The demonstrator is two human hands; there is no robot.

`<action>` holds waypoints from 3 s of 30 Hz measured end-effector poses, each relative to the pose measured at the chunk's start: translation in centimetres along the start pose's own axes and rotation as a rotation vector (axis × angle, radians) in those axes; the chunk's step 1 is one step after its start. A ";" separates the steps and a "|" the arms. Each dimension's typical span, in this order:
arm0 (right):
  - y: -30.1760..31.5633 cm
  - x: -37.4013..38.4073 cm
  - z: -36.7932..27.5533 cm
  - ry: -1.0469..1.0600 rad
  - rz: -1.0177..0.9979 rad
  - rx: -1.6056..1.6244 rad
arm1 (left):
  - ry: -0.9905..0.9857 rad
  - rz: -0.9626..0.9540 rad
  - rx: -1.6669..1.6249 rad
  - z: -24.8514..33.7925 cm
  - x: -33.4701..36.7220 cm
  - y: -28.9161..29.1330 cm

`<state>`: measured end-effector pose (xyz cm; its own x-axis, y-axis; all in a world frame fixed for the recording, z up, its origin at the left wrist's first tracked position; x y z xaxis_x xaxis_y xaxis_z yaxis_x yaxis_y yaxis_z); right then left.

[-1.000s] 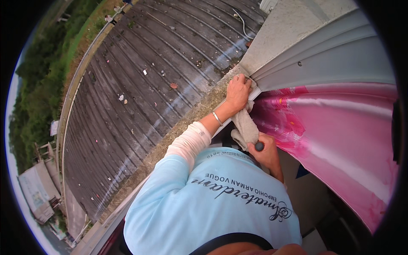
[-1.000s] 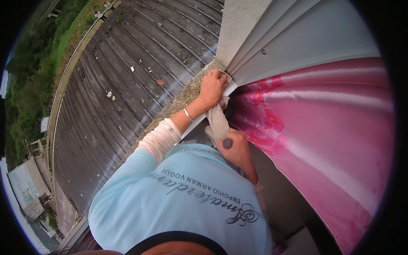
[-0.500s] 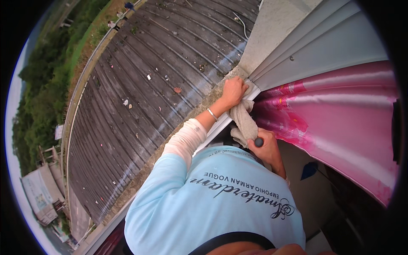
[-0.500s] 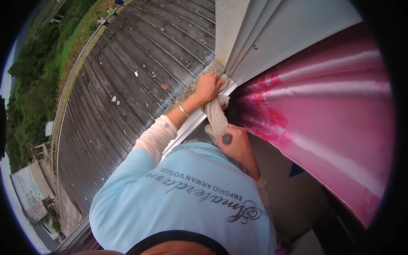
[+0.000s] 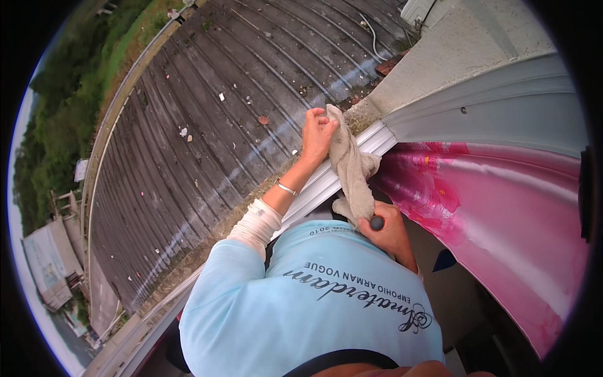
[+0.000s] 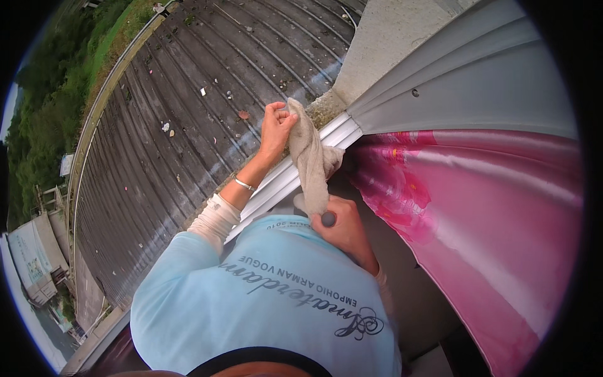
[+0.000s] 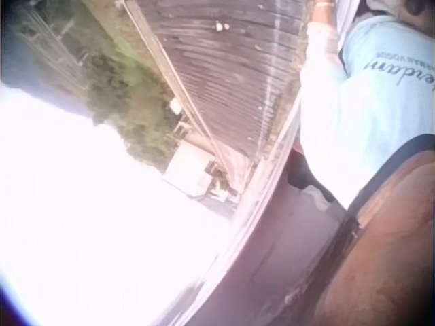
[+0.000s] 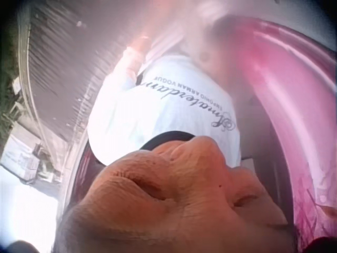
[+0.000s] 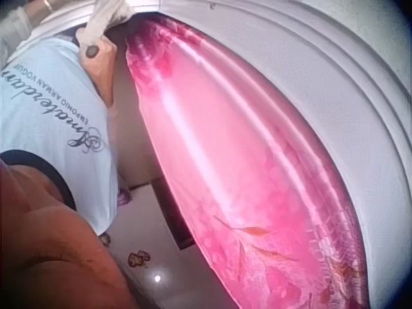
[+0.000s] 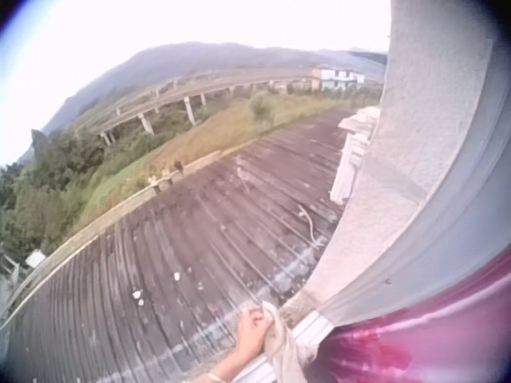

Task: The person uses a cloth and a screwdriver to scrape and wipe debris from a window frame, then rinses the cloth in a pink bucket and wipes the floor. The person handles a cloth, screwdriver, and bucket while cleaning the frame and floor.

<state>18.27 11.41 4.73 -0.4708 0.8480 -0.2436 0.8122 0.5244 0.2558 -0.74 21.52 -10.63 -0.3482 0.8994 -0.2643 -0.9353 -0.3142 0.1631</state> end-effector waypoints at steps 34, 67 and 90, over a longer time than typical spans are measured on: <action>1.3 0.9 0.9 0.009 0.058 -0.065 | -0.971 -0.611 0.793 4.8 -3.3 -12.4; 1.9 -2.3 1.1 0.023 0.115 -0.042 | -0.969 -0.439 0.636 7.2 -6.9 -14.8; 1.4 -3.6 1.5 0.048 0.077 -0.065 | -0.817 -0.434 0.561 5.4 -7.7 -16.1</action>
<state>21.63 9.00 4.61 -0.4253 0.8877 -0.1761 0.8231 0.4603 0.3326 17.32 21.33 -6.09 0.3475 0.8963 0.2754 -0.7340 0.0773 0.6748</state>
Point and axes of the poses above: each hand's wrist, its own x-axis towards the middle knuckle, its own y-axis out of the back of the hand, z = x × y, the point moved 10 cm from there along x, towards the middle knuckle, and after that the axes turned 1 degree about y, right-handed, at the moved point
